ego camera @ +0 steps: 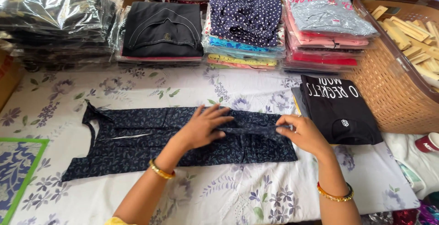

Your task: The person folds garments one at a time on a table covered with a floral cloth. They lay out a black t-shirt, smooth it, fold in the sides and sleeves, then fold it into a compact square and set it on a stack. They repeat the same folding process with a dark floral buttoned top and begin folding a yellow polka-dot garment.

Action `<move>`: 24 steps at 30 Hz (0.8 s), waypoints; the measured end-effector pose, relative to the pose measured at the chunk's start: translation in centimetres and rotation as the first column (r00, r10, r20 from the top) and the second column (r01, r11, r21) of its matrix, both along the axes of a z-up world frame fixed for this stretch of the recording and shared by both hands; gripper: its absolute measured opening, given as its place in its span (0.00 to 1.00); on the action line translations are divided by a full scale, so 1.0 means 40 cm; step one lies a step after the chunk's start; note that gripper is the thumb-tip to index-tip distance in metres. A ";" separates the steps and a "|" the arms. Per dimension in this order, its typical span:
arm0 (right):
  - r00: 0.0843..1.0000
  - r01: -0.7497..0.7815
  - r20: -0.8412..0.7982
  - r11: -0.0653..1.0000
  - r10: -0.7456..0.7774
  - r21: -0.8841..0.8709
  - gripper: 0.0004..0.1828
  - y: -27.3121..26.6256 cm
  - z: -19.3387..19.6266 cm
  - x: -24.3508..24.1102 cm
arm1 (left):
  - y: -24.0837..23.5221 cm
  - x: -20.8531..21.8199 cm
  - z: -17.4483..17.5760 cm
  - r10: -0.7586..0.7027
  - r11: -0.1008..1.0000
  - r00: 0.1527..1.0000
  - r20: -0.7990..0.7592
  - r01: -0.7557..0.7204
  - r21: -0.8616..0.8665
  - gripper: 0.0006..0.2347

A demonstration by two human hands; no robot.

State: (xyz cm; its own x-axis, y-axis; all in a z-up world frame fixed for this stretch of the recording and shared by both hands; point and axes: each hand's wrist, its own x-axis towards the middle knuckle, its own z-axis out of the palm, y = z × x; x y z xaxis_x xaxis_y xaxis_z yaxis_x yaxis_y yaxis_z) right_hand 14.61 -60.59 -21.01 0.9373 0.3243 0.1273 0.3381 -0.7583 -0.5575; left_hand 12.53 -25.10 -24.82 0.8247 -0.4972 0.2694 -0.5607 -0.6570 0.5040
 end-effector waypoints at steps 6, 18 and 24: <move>0.927 -0.231 -0.224 0.928 0.301 0.293 0.10 -0.014 -0.039 0.054 | -0.075 -0.011 -0.060 -0.106 0.960 0.965 -0.238 0.162 0.230 0.36; 0.879 0.226 0.474 0.926 -0.059 -0.303 0.05 0.119 -0.086 0.176 | -0.064 -0.016 -0.085 -0.089 0.985 0.992 -0.092 0.102 0.140 0.35; 0.929 -0.299 0.230 0.954 0.290 0.008 0.29 0.240 -0.006 -0.077 | -0.069 -0.011 -0.135 -0.108 0.967 0.992 -0.066 0.120 0.224 0.33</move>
State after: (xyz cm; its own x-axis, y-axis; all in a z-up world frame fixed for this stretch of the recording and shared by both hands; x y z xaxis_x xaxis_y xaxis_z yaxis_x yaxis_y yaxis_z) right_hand 11.51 -50.99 -21.25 0.7461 0.5712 0.3422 0.6623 -0.5832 -0.4703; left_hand 12.10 -27.87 -30.21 0.7691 -0.6318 0.0966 -0.6152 -0.6908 0.3799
